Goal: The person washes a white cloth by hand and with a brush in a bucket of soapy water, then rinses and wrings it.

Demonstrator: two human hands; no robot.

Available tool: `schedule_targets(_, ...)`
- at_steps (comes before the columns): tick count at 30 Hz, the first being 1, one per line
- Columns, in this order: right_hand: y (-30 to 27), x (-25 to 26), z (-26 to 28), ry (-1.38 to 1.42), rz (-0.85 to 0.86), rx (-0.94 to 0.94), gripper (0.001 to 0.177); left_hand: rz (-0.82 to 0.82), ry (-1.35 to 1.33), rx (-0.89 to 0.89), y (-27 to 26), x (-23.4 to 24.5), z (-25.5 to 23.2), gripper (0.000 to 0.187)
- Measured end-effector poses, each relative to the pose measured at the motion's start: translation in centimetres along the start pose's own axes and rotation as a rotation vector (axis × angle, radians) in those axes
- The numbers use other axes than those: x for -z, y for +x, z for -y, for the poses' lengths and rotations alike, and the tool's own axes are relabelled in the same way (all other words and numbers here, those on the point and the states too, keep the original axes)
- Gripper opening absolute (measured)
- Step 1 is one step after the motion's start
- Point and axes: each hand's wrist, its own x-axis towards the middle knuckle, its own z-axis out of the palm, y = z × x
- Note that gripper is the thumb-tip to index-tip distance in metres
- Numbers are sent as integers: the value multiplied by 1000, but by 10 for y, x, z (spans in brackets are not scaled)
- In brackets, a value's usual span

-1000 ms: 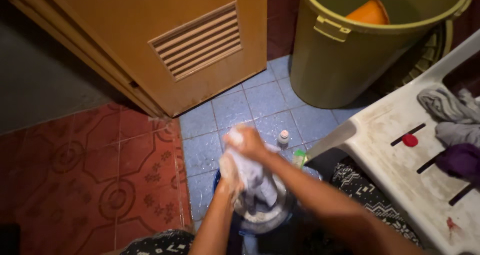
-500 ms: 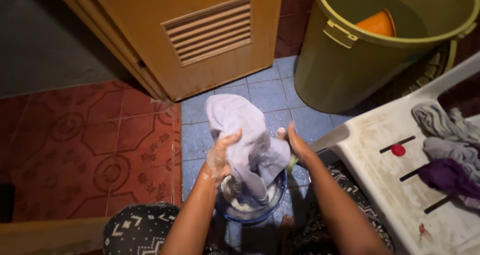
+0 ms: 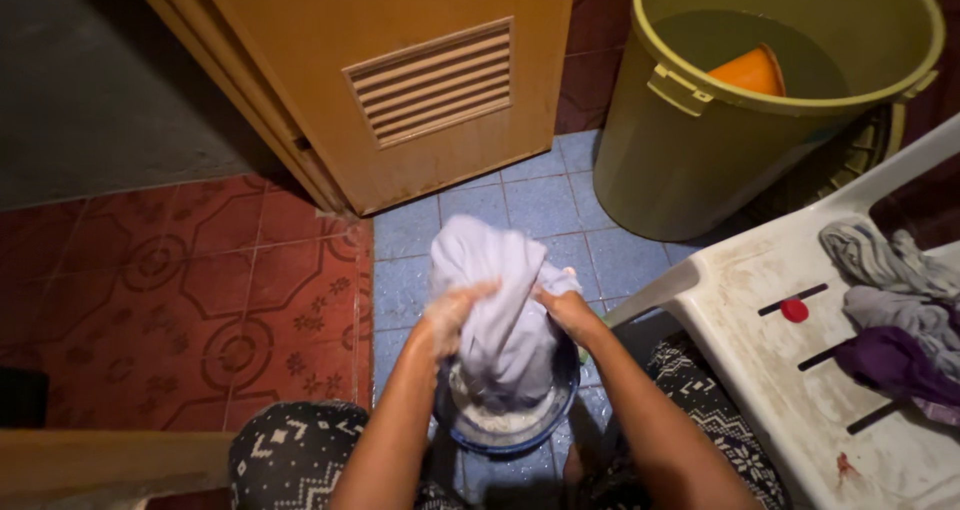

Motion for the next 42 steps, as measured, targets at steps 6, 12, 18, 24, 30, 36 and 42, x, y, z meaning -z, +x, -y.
schedule_targets(6,-5,-16,82,-629,263,-88,48,-370,1439,-91,3,-1,10,118)
schedule_targets(12,-18,-46,170,-858,571,257,55,-52,1263,-945,10,-2,1,141)
schedule_targets(18,-27,-17,193,-674,561,93,56,-12,937,-636,19,16,-10,42)
schedule_targets(24,-15,-4,111,-663,313,-69,51,42,-47,-730,-34,-6,-22,40)
schedule_targets(30,-15,-18,102,302,400,372,56,36,-688,-358,2,0,1,69)
schedule_targets(36,-31,-135,66,-22,57,705,19,-52,-801,-348,97,40,90,62)
schedule_targets(42,1,-140,44,-202,-227,581,18,-17,-838,-373,130,38,96,56)
